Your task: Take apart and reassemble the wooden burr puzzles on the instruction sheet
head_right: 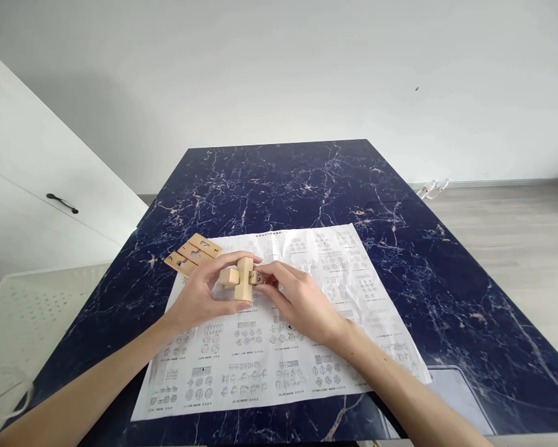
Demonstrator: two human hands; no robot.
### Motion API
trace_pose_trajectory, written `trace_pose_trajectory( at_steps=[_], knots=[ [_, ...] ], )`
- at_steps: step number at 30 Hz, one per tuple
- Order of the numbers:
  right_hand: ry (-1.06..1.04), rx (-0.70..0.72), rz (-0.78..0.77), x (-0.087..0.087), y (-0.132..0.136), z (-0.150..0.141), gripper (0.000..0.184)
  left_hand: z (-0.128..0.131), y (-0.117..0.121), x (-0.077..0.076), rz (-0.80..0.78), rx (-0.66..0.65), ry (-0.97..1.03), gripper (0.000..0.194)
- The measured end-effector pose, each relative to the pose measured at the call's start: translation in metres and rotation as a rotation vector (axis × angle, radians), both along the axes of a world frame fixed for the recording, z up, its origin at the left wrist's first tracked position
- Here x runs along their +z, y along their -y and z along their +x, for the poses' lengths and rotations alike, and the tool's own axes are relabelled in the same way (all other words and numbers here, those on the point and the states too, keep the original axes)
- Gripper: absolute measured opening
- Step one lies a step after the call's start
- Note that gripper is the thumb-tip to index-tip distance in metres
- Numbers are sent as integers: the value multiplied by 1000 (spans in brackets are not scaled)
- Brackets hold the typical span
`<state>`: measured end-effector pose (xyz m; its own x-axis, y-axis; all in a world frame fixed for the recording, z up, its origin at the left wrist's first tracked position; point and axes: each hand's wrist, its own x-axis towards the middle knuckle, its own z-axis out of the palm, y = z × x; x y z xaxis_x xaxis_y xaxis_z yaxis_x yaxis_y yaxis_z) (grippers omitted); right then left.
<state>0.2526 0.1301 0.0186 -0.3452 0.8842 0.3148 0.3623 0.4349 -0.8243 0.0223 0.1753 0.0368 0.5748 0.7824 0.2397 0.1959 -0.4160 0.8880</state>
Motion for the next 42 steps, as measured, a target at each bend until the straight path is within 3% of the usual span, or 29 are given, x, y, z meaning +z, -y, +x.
trace_pose_trajectory(
  at_steps=[5,8,10,14,18,22,26,31,37,42],
  knots=[
    [80,54,26,-10,1,-6,12,5,6,2,38,-98,3,74],
    [85,48,16,-12,2,-10,10,6,7,3,129,-70,38,74],
    [61,27,-39,-9,2,-11,10,5,6,4,158,20,68,71],
    [-72,-117,-205,-1,-3,-8,21,0,-1,4,221,333,71,60],
    [-331,-226,-361,3,-12,2,29,-7,-13,-1,335,545,-80,57],
    [-542,-232,-471,3,-19,10,36,-12,-21,-13,530,470,-380,54],
    [-587,-192,-510,4,-19,11,37,-12,-21,-18,557,395,-517,51],
    [-539,-114,-456,5,-15,7,33,-7,-10,-8,488,302,-330,72],
    [-347,-23,-375,2,-6,0,26,2,2,2,209,204,-105,22],
    [-179,-63,-284,3,-1,-3,25,7,4,5,46,193,-65,31]
  ],
)
